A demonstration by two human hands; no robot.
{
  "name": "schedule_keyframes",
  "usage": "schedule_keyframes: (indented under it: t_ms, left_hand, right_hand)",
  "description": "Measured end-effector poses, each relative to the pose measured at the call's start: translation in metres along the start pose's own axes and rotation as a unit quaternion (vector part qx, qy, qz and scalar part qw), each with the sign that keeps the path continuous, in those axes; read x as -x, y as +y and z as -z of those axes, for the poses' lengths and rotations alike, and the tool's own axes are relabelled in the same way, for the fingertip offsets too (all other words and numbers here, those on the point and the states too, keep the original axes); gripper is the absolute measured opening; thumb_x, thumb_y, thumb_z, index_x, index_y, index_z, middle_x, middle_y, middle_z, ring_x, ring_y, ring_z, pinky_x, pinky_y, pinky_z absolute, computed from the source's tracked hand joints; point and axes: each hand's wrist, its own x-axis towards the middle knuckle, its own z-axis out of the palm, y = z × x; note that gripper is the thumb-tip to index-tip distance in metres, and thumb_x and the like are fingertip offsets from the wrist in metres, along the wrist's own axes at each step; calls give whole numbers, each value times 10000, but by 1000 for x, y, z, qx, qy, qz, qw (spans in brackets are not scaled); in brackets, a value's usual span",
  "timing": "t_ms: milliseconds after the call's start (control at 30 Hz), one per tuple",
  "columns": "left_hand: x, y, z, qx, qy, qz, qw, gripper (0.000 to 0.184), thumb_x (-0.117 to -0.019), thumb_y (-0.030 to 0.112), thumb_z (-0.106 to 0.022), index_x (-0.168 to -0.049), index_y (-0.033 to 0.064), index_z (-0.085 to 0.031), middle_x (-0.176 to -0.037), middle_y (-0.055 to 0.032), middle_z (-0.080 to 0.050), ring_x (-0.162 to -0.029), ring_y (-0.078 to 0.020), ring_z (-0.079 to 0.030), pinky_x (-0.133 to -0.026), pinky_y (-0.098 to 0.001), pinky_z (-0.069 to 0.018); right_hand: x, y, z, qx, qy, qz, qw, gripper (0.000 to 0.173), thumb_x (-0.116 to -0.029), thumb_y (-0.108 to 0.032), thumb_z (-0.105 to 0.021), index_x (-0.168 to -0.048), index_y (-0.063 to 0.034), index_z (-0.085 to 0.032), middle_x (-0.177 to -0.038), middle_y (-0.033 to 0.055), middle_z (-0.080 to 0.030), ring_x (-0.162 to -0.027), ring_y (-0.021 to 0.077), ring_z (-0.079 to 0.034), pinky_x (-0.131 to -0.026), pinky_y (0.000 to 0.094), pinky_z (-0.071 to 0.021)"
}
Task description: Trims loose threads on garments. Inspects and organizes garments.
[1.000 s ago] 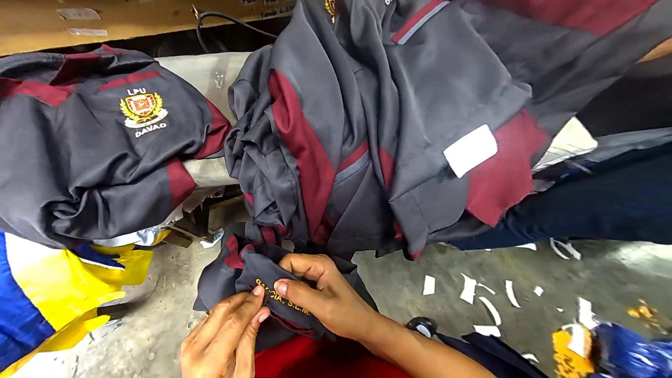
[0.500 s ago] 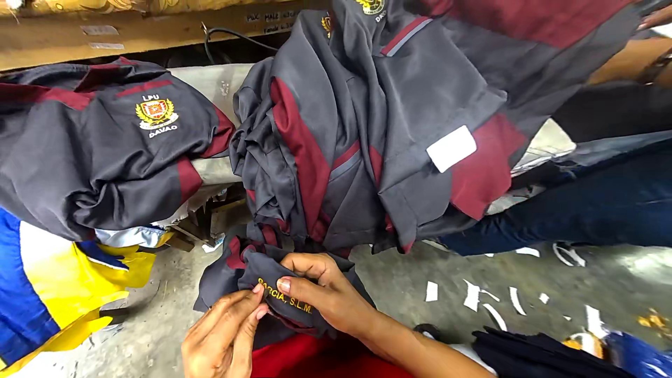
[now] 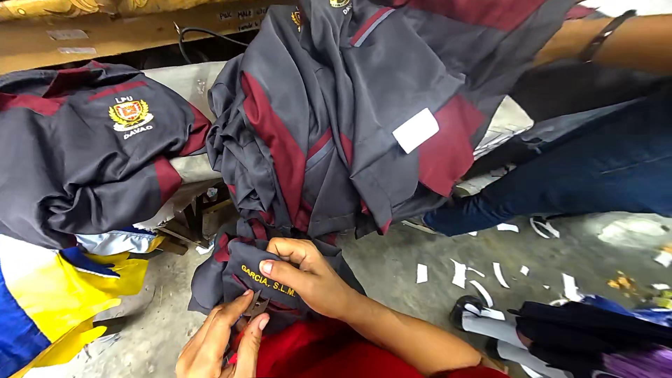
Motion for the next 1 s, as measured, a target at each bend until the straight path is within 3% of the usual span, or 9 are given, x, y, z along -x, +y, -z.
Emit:
schedule_keyframes:
  t_ms: [600,1000]
  left_hand:
    - [3,3,-8,-39,28,-13,999,295,-948,206,-738,-1086,-54,-721,-904,-86,-741,-785,-3,-672,-745,-141,-560]
    - [2,-1,-8,-18,13,-21,1000,288,-959,202,-728,-1107,-45,-725,-965,-95,-749,-864,-23,-695,-801,-162,-577]
  right_hand:
    - [3,-2,-3,43,19,3,999,277,-1033,-137,-534,-786,-34,-606,-667,-28,-532,-627,-11,-511,-576,163,-402]
    - [4,-3,-5,53,25,13,998,277,-1031,-132,-535,-788,-24,-614,-658,-29,-527,-611,-16,-496,-558,159,-389]
